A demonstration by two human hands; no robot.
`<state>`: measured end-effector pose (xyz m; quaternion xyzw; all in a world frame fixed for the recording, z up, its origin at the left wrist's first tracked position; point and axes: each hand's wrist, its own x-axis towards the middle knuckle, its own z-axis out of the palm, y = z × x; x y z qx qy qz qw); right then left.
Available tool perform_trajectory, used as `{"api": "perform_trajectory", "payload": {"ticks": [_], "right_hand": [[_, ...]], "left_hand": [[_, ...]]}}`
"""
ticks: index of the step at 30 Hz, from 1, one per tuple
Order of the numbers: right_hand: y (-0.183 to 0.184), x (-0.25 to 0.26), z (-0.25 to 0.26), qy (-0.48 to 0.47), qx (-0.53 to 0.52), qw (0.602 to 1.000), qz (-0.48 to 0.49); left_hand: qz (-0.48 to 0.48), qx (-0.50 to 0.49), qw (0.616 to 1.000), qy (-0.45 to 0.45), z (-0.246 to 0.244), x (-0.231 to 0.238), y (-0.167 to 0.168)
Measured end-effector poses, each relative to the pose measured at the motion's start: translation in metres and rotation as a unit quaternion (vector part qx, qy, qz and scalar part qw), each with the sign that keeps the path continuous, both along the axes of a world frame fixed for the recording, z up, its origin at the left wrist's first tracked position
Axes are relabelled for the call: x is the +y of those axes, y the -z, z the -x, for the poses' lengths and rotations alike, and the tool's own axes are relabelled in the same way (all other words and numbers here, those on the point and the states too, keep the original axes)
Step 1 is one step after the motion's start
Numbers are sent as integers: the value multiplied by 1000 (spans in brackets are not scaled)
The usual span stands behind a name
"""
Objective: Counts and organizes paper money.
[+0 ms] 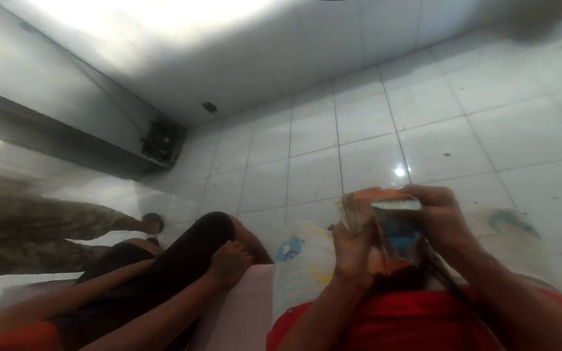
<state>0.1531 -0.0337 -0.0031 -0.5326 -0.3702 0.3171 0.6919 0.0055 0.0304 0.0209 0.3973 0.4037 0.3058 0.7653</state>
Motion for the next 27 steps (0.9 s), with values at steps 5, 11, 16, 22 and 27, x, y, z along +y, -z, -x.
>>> {"api": "perform_trajectory", "payload": {"ticks": [5,11,16,22,27], "right_hand": [[-3,1,-3,31,54,998,-5],[-15,4,-7,57,154,985,60],[-12,4,-9,52,161,984,60],[-17,5,-9,71,195,974,87],[-7,4,-11,43,142,987,68]], "left_hand": [[58,-120,991,5,3,0,3],[122,-128,984,-21,3,3,-1],[110,-114,987,-10,3,3,-3],[104,-150,983,36,8,3,-1],[77,-69,994,34,3,-2,-6]]}}
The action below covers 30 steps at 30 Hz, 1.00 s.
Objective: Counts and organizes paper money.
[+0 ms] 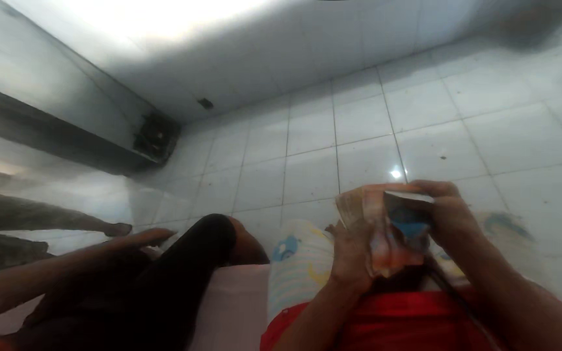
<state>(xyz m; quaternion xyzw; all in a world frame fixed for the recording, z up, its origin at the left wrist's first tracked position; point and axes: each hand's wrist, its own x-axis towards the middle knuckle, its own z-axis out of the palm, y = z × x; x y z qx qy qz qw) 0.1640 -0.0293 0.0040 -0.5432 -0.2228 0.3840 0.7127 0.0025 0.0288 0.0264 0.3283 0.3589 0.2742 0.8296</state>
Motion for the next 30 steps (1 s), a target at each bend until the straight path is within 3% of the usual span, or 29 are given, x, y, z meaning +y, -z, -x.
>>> {"api": "perform_trajectory", "payload": {"ticks": [5,10,13,18,30], "right_hand": [[1,-1,3,-18,-6,1000,11],[-7,-2,3,1,20,999,48],[-4,-2,2,-3,7,1000,22],[2,-3,4,-19,-24,999,-8],[4,-2,4,-44,-51,998,-10]], "left_hand": [[-30,50,998,6,-3,-3,1],[13,-19,1000,12,-2,0,7],[42,-52,997,29,1,3,11],[-88,78,992,51,-1,-1,7],[-108,130,986,0,-2,3,8]]}}
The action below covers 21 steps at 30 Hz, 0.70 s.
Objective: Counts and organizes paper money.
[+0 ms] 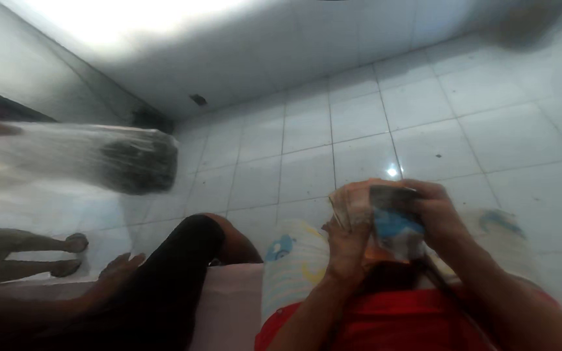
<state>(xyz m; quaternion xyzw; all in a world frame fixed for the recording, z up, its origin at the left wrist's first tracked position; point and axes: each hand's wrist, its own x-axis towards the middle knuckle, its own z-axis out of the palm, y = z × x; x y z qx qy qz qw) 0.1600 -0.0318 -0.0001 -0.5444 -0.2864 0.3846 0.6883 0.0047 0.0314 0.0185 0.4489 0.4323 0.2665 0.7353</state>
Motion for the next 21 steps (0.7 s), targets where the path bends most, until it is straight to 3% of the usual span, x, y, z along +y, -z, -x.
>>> {"api": "perform_trajectory", "payload": {"ticks": [4,7,10,15,21], "right_hand": [[0,1,5,-5,5,1000,24],[2,4,2,32,58,998,2],[-3,4,-3,94,83,992,2],[-3,3,-12,196,67,978,-36],[1,4,-25,312,-8,941,-132]], "left_hand": [[-38,58,997,30,-1,-1,6],[60,-78,994,38,2,1,11],[183,-218,957,60,5,6,14],[180,-279,940,82,10,8,15],[217,-271,933,90,9,9,17]]}}
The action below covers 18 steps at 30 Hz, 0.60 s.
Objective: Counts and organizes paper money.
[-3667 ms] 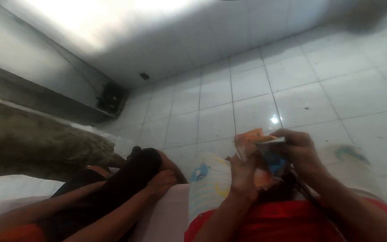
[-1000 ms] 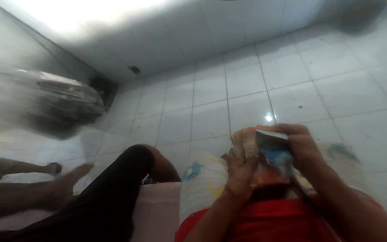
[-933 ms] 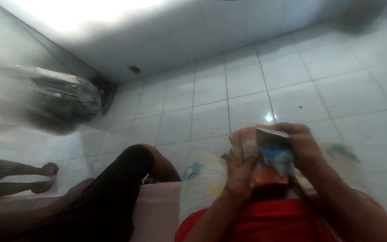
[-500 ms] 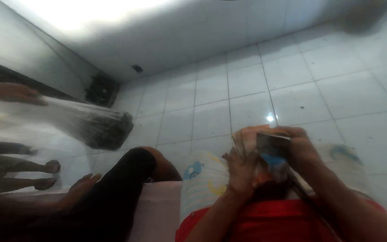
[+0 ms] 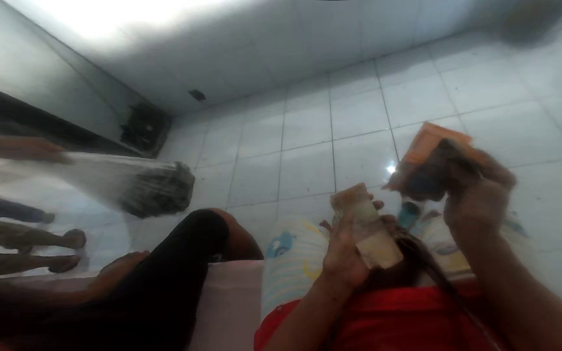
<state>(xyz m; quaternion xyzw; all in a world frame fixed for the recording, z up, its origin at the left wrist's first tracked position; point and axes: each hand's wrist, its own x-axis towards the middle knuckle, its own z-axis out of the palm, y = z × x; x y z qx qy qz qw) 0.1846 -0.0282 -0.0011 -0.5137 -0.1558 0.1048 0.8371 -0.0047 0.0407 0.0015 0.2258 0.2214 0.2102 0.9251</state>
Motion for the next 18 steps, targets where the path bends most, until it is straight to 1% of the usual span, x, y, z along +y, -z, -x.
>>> {"api": "perform_trajectory", "payload": {"ticks": [3,6,10,12,15,17,18], "right_hand": [[7,0,-5,31,-73,997,-22],[10,2,2,13,-130,991,-42],[13,2,17,-72,-188,976,-79],[14,3,19,-123,-212,966,-85],[15,3,20,-176,-238,952,-83],[9,-3,22,-201,-219,952,-77],[4,-8,23,-221,-195,953,-67]], "left_hand": [[32,9,999,12,-1,-2,-1],[28,27,999,37,-3,-4,-1],[16,50,997,50,-4,-4,0],[27,53,997,46,-5,-5,0],[15,58,997,44,-6,-3,1],[-4,82,996,39,-5,0,3],[-28,78,996,30,-3,3,7]]}}
